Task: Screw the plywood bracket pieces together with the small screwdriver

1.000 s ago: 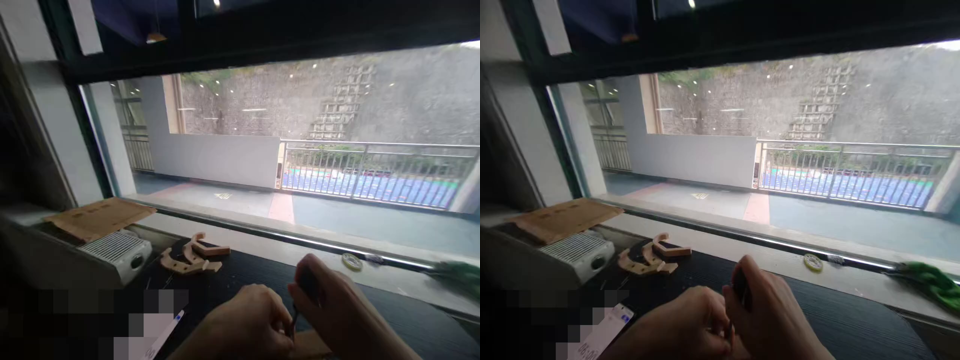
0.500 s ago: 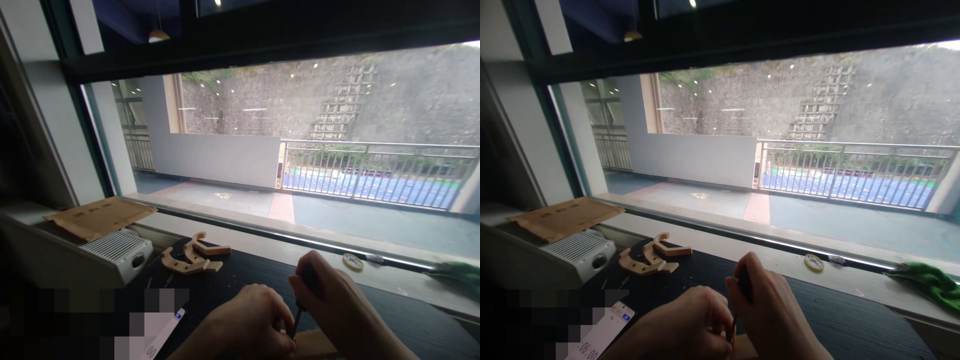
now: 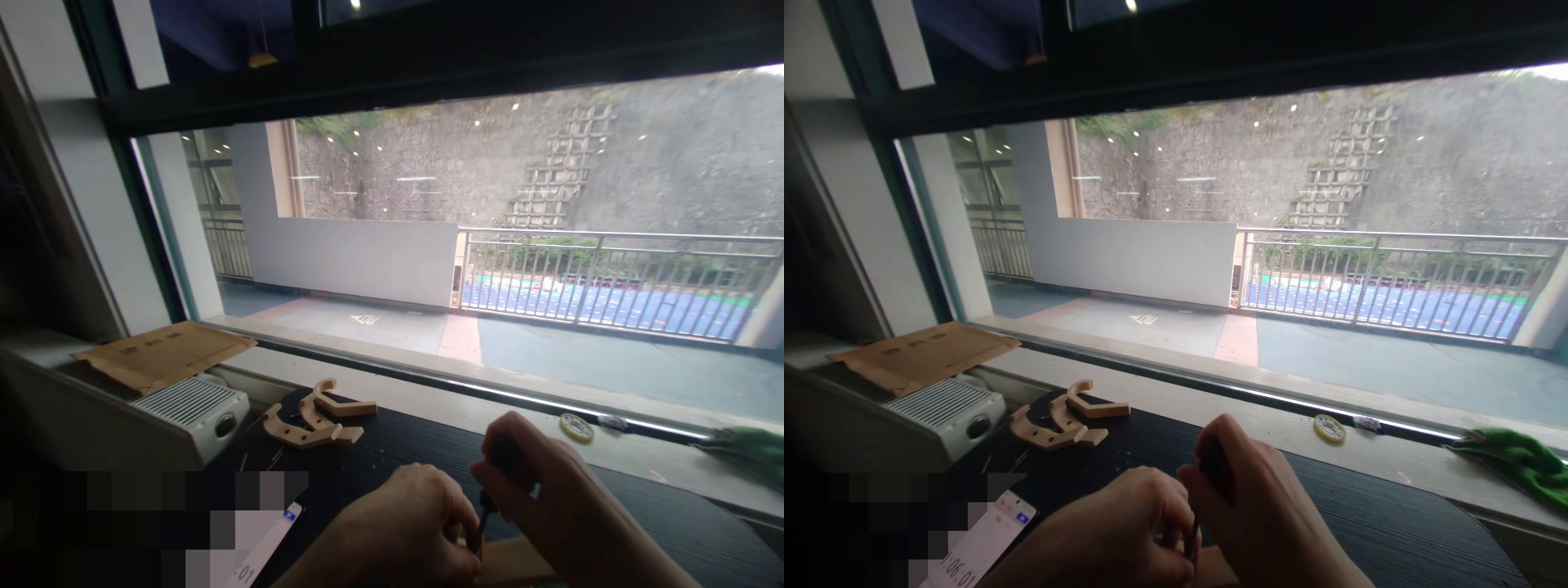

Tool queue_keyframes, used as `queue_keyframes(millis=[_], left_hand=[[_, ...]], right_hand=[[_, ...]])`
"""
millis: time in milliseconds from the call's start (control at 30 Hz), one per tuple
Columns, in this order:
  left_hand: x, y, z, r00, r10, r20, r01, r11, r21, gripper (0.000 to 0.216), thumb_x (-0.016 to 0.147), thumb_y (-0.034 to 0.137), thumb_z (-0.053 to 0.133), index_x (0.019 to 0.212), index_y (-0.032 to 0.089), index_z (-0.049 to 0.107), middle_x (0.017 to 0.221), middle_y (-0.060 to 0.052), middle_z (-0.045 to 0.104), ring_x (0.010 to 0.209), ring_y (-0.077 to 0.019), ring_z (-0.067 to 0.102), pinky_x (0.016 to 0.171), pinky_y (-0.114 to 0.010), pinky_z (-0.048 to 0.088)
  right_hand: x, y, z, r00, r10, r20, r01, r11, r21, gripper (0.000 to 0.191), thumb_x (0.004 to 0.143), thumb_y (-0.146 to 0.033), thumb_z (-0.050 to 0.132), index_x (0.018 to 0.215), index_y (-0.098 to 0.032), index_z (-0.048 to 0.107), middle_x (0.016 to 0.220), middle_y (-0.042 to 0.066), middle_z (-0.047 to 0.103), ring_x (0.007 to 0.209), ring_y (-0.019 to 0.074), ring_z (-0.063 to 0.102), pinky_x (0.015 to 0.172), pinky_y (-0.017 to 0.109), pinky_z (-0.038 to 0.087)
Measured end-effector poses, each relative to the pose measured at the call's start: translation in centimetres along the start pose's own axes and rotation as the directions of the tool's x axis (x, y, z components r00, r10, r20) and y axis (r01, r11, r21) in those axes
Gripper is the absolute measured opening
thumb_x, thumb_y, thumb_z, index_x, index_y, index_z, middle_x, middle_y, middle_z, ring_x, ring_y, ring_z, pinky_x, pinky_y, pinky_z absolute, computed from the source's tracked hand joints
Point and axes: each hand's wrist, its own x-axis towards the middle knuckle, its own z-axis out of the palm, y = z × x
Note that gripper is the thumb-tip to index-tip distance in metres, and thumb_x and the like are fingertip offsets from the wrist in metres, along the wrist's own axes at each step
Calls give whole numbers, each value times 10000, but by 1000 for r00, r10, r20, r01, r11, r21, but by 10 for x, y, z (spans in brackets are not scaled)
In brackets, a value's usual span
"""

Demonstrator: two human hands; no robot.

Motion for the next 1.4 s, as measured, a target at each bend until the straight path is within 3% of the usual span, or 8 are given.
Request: queue_keyframes(millis=[67,167,233,367,633,867,1200,1400], left_hand=[[-1,2,-1,1000,-13,-2,13,1000,-6,137,636,266,644,732,231,735,640,52,613,583,-95,540,486,-147,340],[-3,7,-3,998,-64,-7,63,998,-19,113,629,258,634,689,227,726,588,60,582,569,-90,538,452,-134,313],[-5,9,-4,998,-68,-5,67,997,-29,111,629,258,630,680,223,722,564,66,553,548,-81,523,437,-127,302],[-6,11,-5,999,-47,-1,47,998,-31,113,623,253,637,691,218,720,584,68,549,545,-75,507,436,-125,301],[-3,8,-3,997,-69,-20,69,998,15,139,618,293,671,720,223,734,633,50,610,581,-97,543,475,-148,331],[-4,9,-4,1000,-30,5,30,999,40,102,625,255,641,696,221,706,596,62,570,556,-86,523,451,-141,312],[-4,9,-4,999,-51,-11,52,998,44,152,620,295,670,747,232,723,640,57,606,573,-94,539,479,-150,332],[-1,8,-2,998,-61,-13,61,998,35,141,621,286,656,731,230,725,625,56,605,569,-95,537,498,-157,343]], right_hand=[[2,0,3,1000,18,-24,-18,1000,-11,132,826,-328,501,758,-225,456,577,-50,531,518,107,457,487,219,349],[1,-8,1,999,13,50,-15,999,42,53,800,-265,514,831,-232,487,631,-53,566,541,100,487,506,206,376],[-2,-14,-4,995,-16,102,7,996,89,109,791,-203,496,893,-239,504,675,-51,590,560,92,509,521,194,392],[-6,-17,-7,988,-43,150,26,993,112,64,804,-190,476,845,-227,507,635,-50,575,537,89,503,494,191,371],[0,-5,7,999,24,30,-25,999,47,36,801,-238,498,801,-218,468,573,-58,515,517,98,434,482,213,340],[-6,-15,-7,991,14,132,-29,993,117,116,770,-182,482,871,-232,508,673,-41,591,576,102,519,531,207,408],[-1,-4,7,998,-28,61,22,995,99,41,843,-217,421,812,-220,447,584,-55,504,514,96,460,477,206,344],[0,-9,7,1000,13,-8,-12,996,84,23,812,-229,464,833,-220,460,593,-55,525,505,93,454,477,206,339]])
